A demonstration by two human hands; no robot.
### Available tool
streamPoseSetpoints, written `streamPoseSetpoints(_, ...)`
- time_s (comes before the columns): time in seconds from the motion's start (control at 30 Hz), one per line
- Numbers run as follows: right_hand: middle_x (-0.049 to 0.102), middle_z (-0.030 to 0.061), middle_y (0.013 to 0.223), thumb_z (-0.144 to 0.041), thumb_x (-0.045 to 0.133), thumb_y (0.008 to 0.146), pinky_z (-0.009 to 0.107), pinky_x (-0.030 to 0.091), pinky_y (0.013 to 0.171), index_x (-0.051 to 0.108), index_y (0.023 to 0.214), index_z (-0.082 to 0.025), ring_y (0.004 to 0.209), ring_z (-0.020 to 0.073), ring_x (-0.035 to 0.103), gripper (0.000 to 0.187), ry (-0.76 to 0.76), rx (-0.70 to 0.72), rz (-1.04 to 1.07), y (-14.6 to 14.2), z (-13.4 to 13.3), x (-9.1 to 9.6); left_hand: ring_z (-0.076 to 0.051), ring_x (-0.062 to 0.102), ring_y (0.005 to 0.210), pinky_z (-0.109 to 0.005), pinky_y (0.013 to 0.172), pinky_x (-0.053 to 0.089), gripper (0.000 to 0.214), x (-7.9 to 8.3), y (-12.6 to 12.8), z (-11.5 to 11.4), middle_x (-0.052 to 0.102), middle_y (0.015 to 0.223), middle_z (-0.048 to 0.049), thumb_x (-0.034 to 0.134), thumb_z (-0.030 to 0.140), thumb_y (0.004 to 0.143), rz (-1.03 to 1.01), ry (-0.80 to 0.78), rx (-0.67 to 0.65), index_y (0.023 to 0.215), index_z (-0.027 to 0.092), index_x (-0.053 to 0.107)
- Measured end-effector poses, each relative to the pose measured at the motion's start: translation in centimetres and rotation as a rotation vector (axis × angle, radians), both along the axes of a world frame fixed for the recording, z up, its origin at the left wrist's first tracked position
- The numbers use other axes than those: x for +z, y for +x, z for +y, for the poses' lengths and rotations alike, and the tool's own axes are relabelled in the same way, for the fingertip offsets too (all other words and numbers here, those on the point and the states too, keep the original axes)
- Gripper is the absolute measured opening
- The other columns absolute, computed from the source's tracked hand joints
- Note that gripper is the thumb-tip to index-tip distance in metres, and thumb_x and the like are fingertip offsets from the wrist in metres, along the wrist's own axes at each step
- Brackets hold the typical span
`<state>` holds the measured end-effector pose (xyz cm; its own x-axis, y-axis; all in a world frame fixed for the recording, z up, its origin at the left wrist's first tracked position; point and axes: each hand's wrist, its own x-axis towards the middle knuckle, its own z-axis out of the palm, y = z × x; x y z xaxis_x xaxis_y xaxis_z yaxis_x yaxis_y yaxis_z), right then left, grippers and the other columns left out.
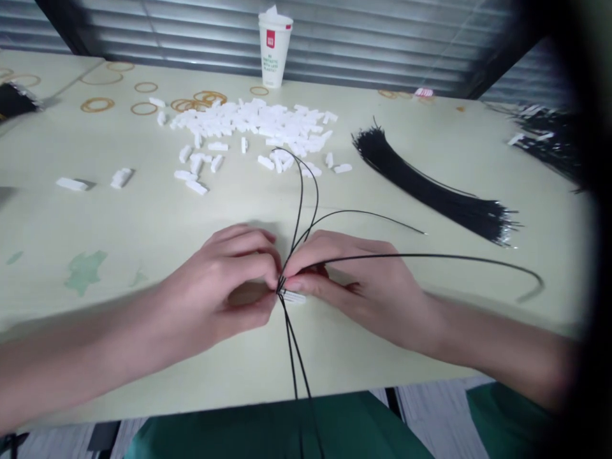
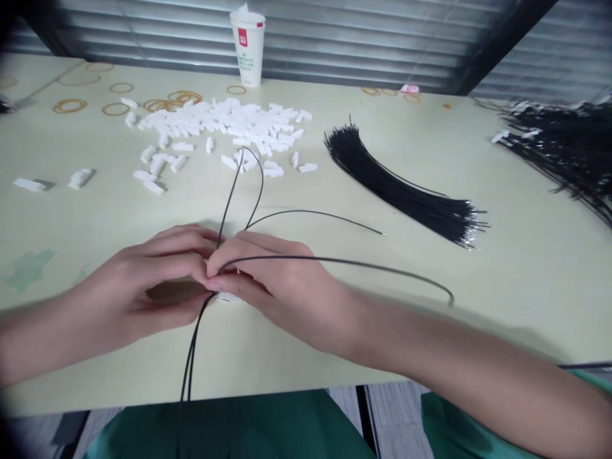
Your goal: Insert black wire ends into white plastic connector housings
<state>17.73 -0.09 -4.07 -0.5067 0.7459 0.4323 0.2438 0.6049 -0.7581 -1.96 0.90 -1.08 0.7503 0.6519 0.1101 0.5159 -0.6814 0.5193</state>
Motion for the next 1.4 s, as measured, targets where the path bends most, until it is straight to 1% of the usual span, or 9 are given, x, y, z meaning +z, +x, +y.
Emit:
streamPoseSetpoints(0.1,0.061,0.0,0.084,-0.018,0.05,0.087,0.024,0.046,0.068,0.058,0.085,-0.021,0.077,0.0111,0.055,0.009,0.003,0.006,-0.016,0.23,-0.1,0.08,-0.018,0.051,0.094,-0.03,0.082,0.044,0.012,0.13,0.1,-0.02,0.056,0.088,-0.0027,0.049,0.015,0.081,0.024,-0.015,0.01,0.078,0.021,0.059)
streamPoseSetpoints(0.17,0.059,0.0011,0.086,-0.016,0.047,0.088,0.024,0.046,0.069,0.058,0.083,-0.02,0.079,0.0114,0.055,0.012,0.049,0.011,-0.026,0.36,-0.17,0.28,-0.018,0.051,0.094,-0.03,0.083,0.043,0.012,0.25,0.13,-0.08,0.056,0.087,-0.0028,0.049,0.016,0.082,0.024,-0.025,0.02,0.075,0.021,0.058)
streamPoseSetpoints(0.27,0.057,0.0023,0.087,-0.015,0.044,0.089,0.025,0.045,0.07,0.058,0.081,-0.02,0.08,0.0117,0.054,0.017,0.117,-0.034,-0.052,0.51,-0.26,0.44,-0.019,0.05,0.098,-0.032,0.087,0.042,0.011,0.39,0.11,-0.18,0.056,0.089,-0.0033,0.05,0.016,0.082,0.029,-0.053,0.013,0.076,0.02,0.058)
streamPoseSetpoints(0.33,0.056,0.0025,0.088,-0.015,0.045,0.088,0.025,0.045,0.071,0.058,0.081,-0.02,0.082,0.0116,0.053,0.016,0.139,-0.006,-0.059,0.6,-0.24,0.35,-0.019,0.048,0.1,-0.033,0.091,0.041,0.01,0.46,0.12,-0.2,0.056,0.09,-0.0039,0.05,0.016,0.082,0.039,-0.062,-0.013,0.077,0.019,0.058)
streamPoseSetpoints(0.43,0.056,0.0024,0.089,-0.015,0.045,0.089,0.023,0.045,0.073,0.059,0.082,-0.018,0.082,0.0104,0.051,0.015,0.113,0.065,-0.064,0.7,-0.08,0.15,-0.019,0.049,0.1,-0.032,0.091,0.041,0.011,0.53,0.2,-0.11,0.056,0.09,-0.0039,0.048,0.017,0.082,0.058,-0.064,-0.031,0.077,0.02,0.058)
streamPoseSetpoints(0.67,0.055,0.0019,0.088,-0.014,0.044,0.089,0.021,0.045,0.073,0.059,0.083,-0.019,0.078,0.009,0.052,0.016,0.082,0.07,-0.023,0.65,-0.16,0.19,-0.019,0.049,0.1,-0.03,0.091,0.041,0.016,0.58,0.25,0.03,0.057,0.091,-0.003,0.046,0.017,0.084,0.075,-0.039,-0.058,0.085,0.021,0.061)
streamPoseSetpoints(0.9,0.055,0.0021,0.088,-0.01,0.047,0.087,0.021,0.044,0.073,0.058,0.084,-0.016,0.08,0.0086,0.049,0.013,0.167,0.066,-0.043,0.75,-0.17,0.06,-0.02,0.049,0.098,-0.031,0.087,0.042,0.014,0.11,0.04,0.13,0.055,0.089,-0.0035,0.049,0.018,0.084,0.029,0.018,-0.095,0.088,0.021,0.063)
streamPoseSetpoints(1.13,0.053,0.0027,0.088,-0.008,0.045,0.088,0.022,0.042,0.075,0.059,0.086,-0.014,0.081,0.0087,0.049,0.015,0.18,0.109,-0.05,0.73,-0.06,0.05,-0.019,0.05,0.095,-0.032,0.085,0.043,0.014,0.14,0.01,0.41,0.054,0.087,-0.0043,0.05,0.015,0.083,0.022,0.034,-0.112,0.087,0.018,0.063)
streamPoseSetpoints(1.4,0.054,0.003,0.086,-0.007,0.043,0.088,0.023,0.043,0.077,0.058,0.084,-0.014,0.081,0.0093,0.048,0.017,0.186,0.136,-0.04,0.66,0.05,0.08,-0.019,0.047,0.095,-0.033,0.085,0.042,0.015,0.34,0.12,0.26,0.054,0.087,-0.0067,0.049,0.014,0.084,0.018,0.004,-0.111,0.084,0.015,0.064)
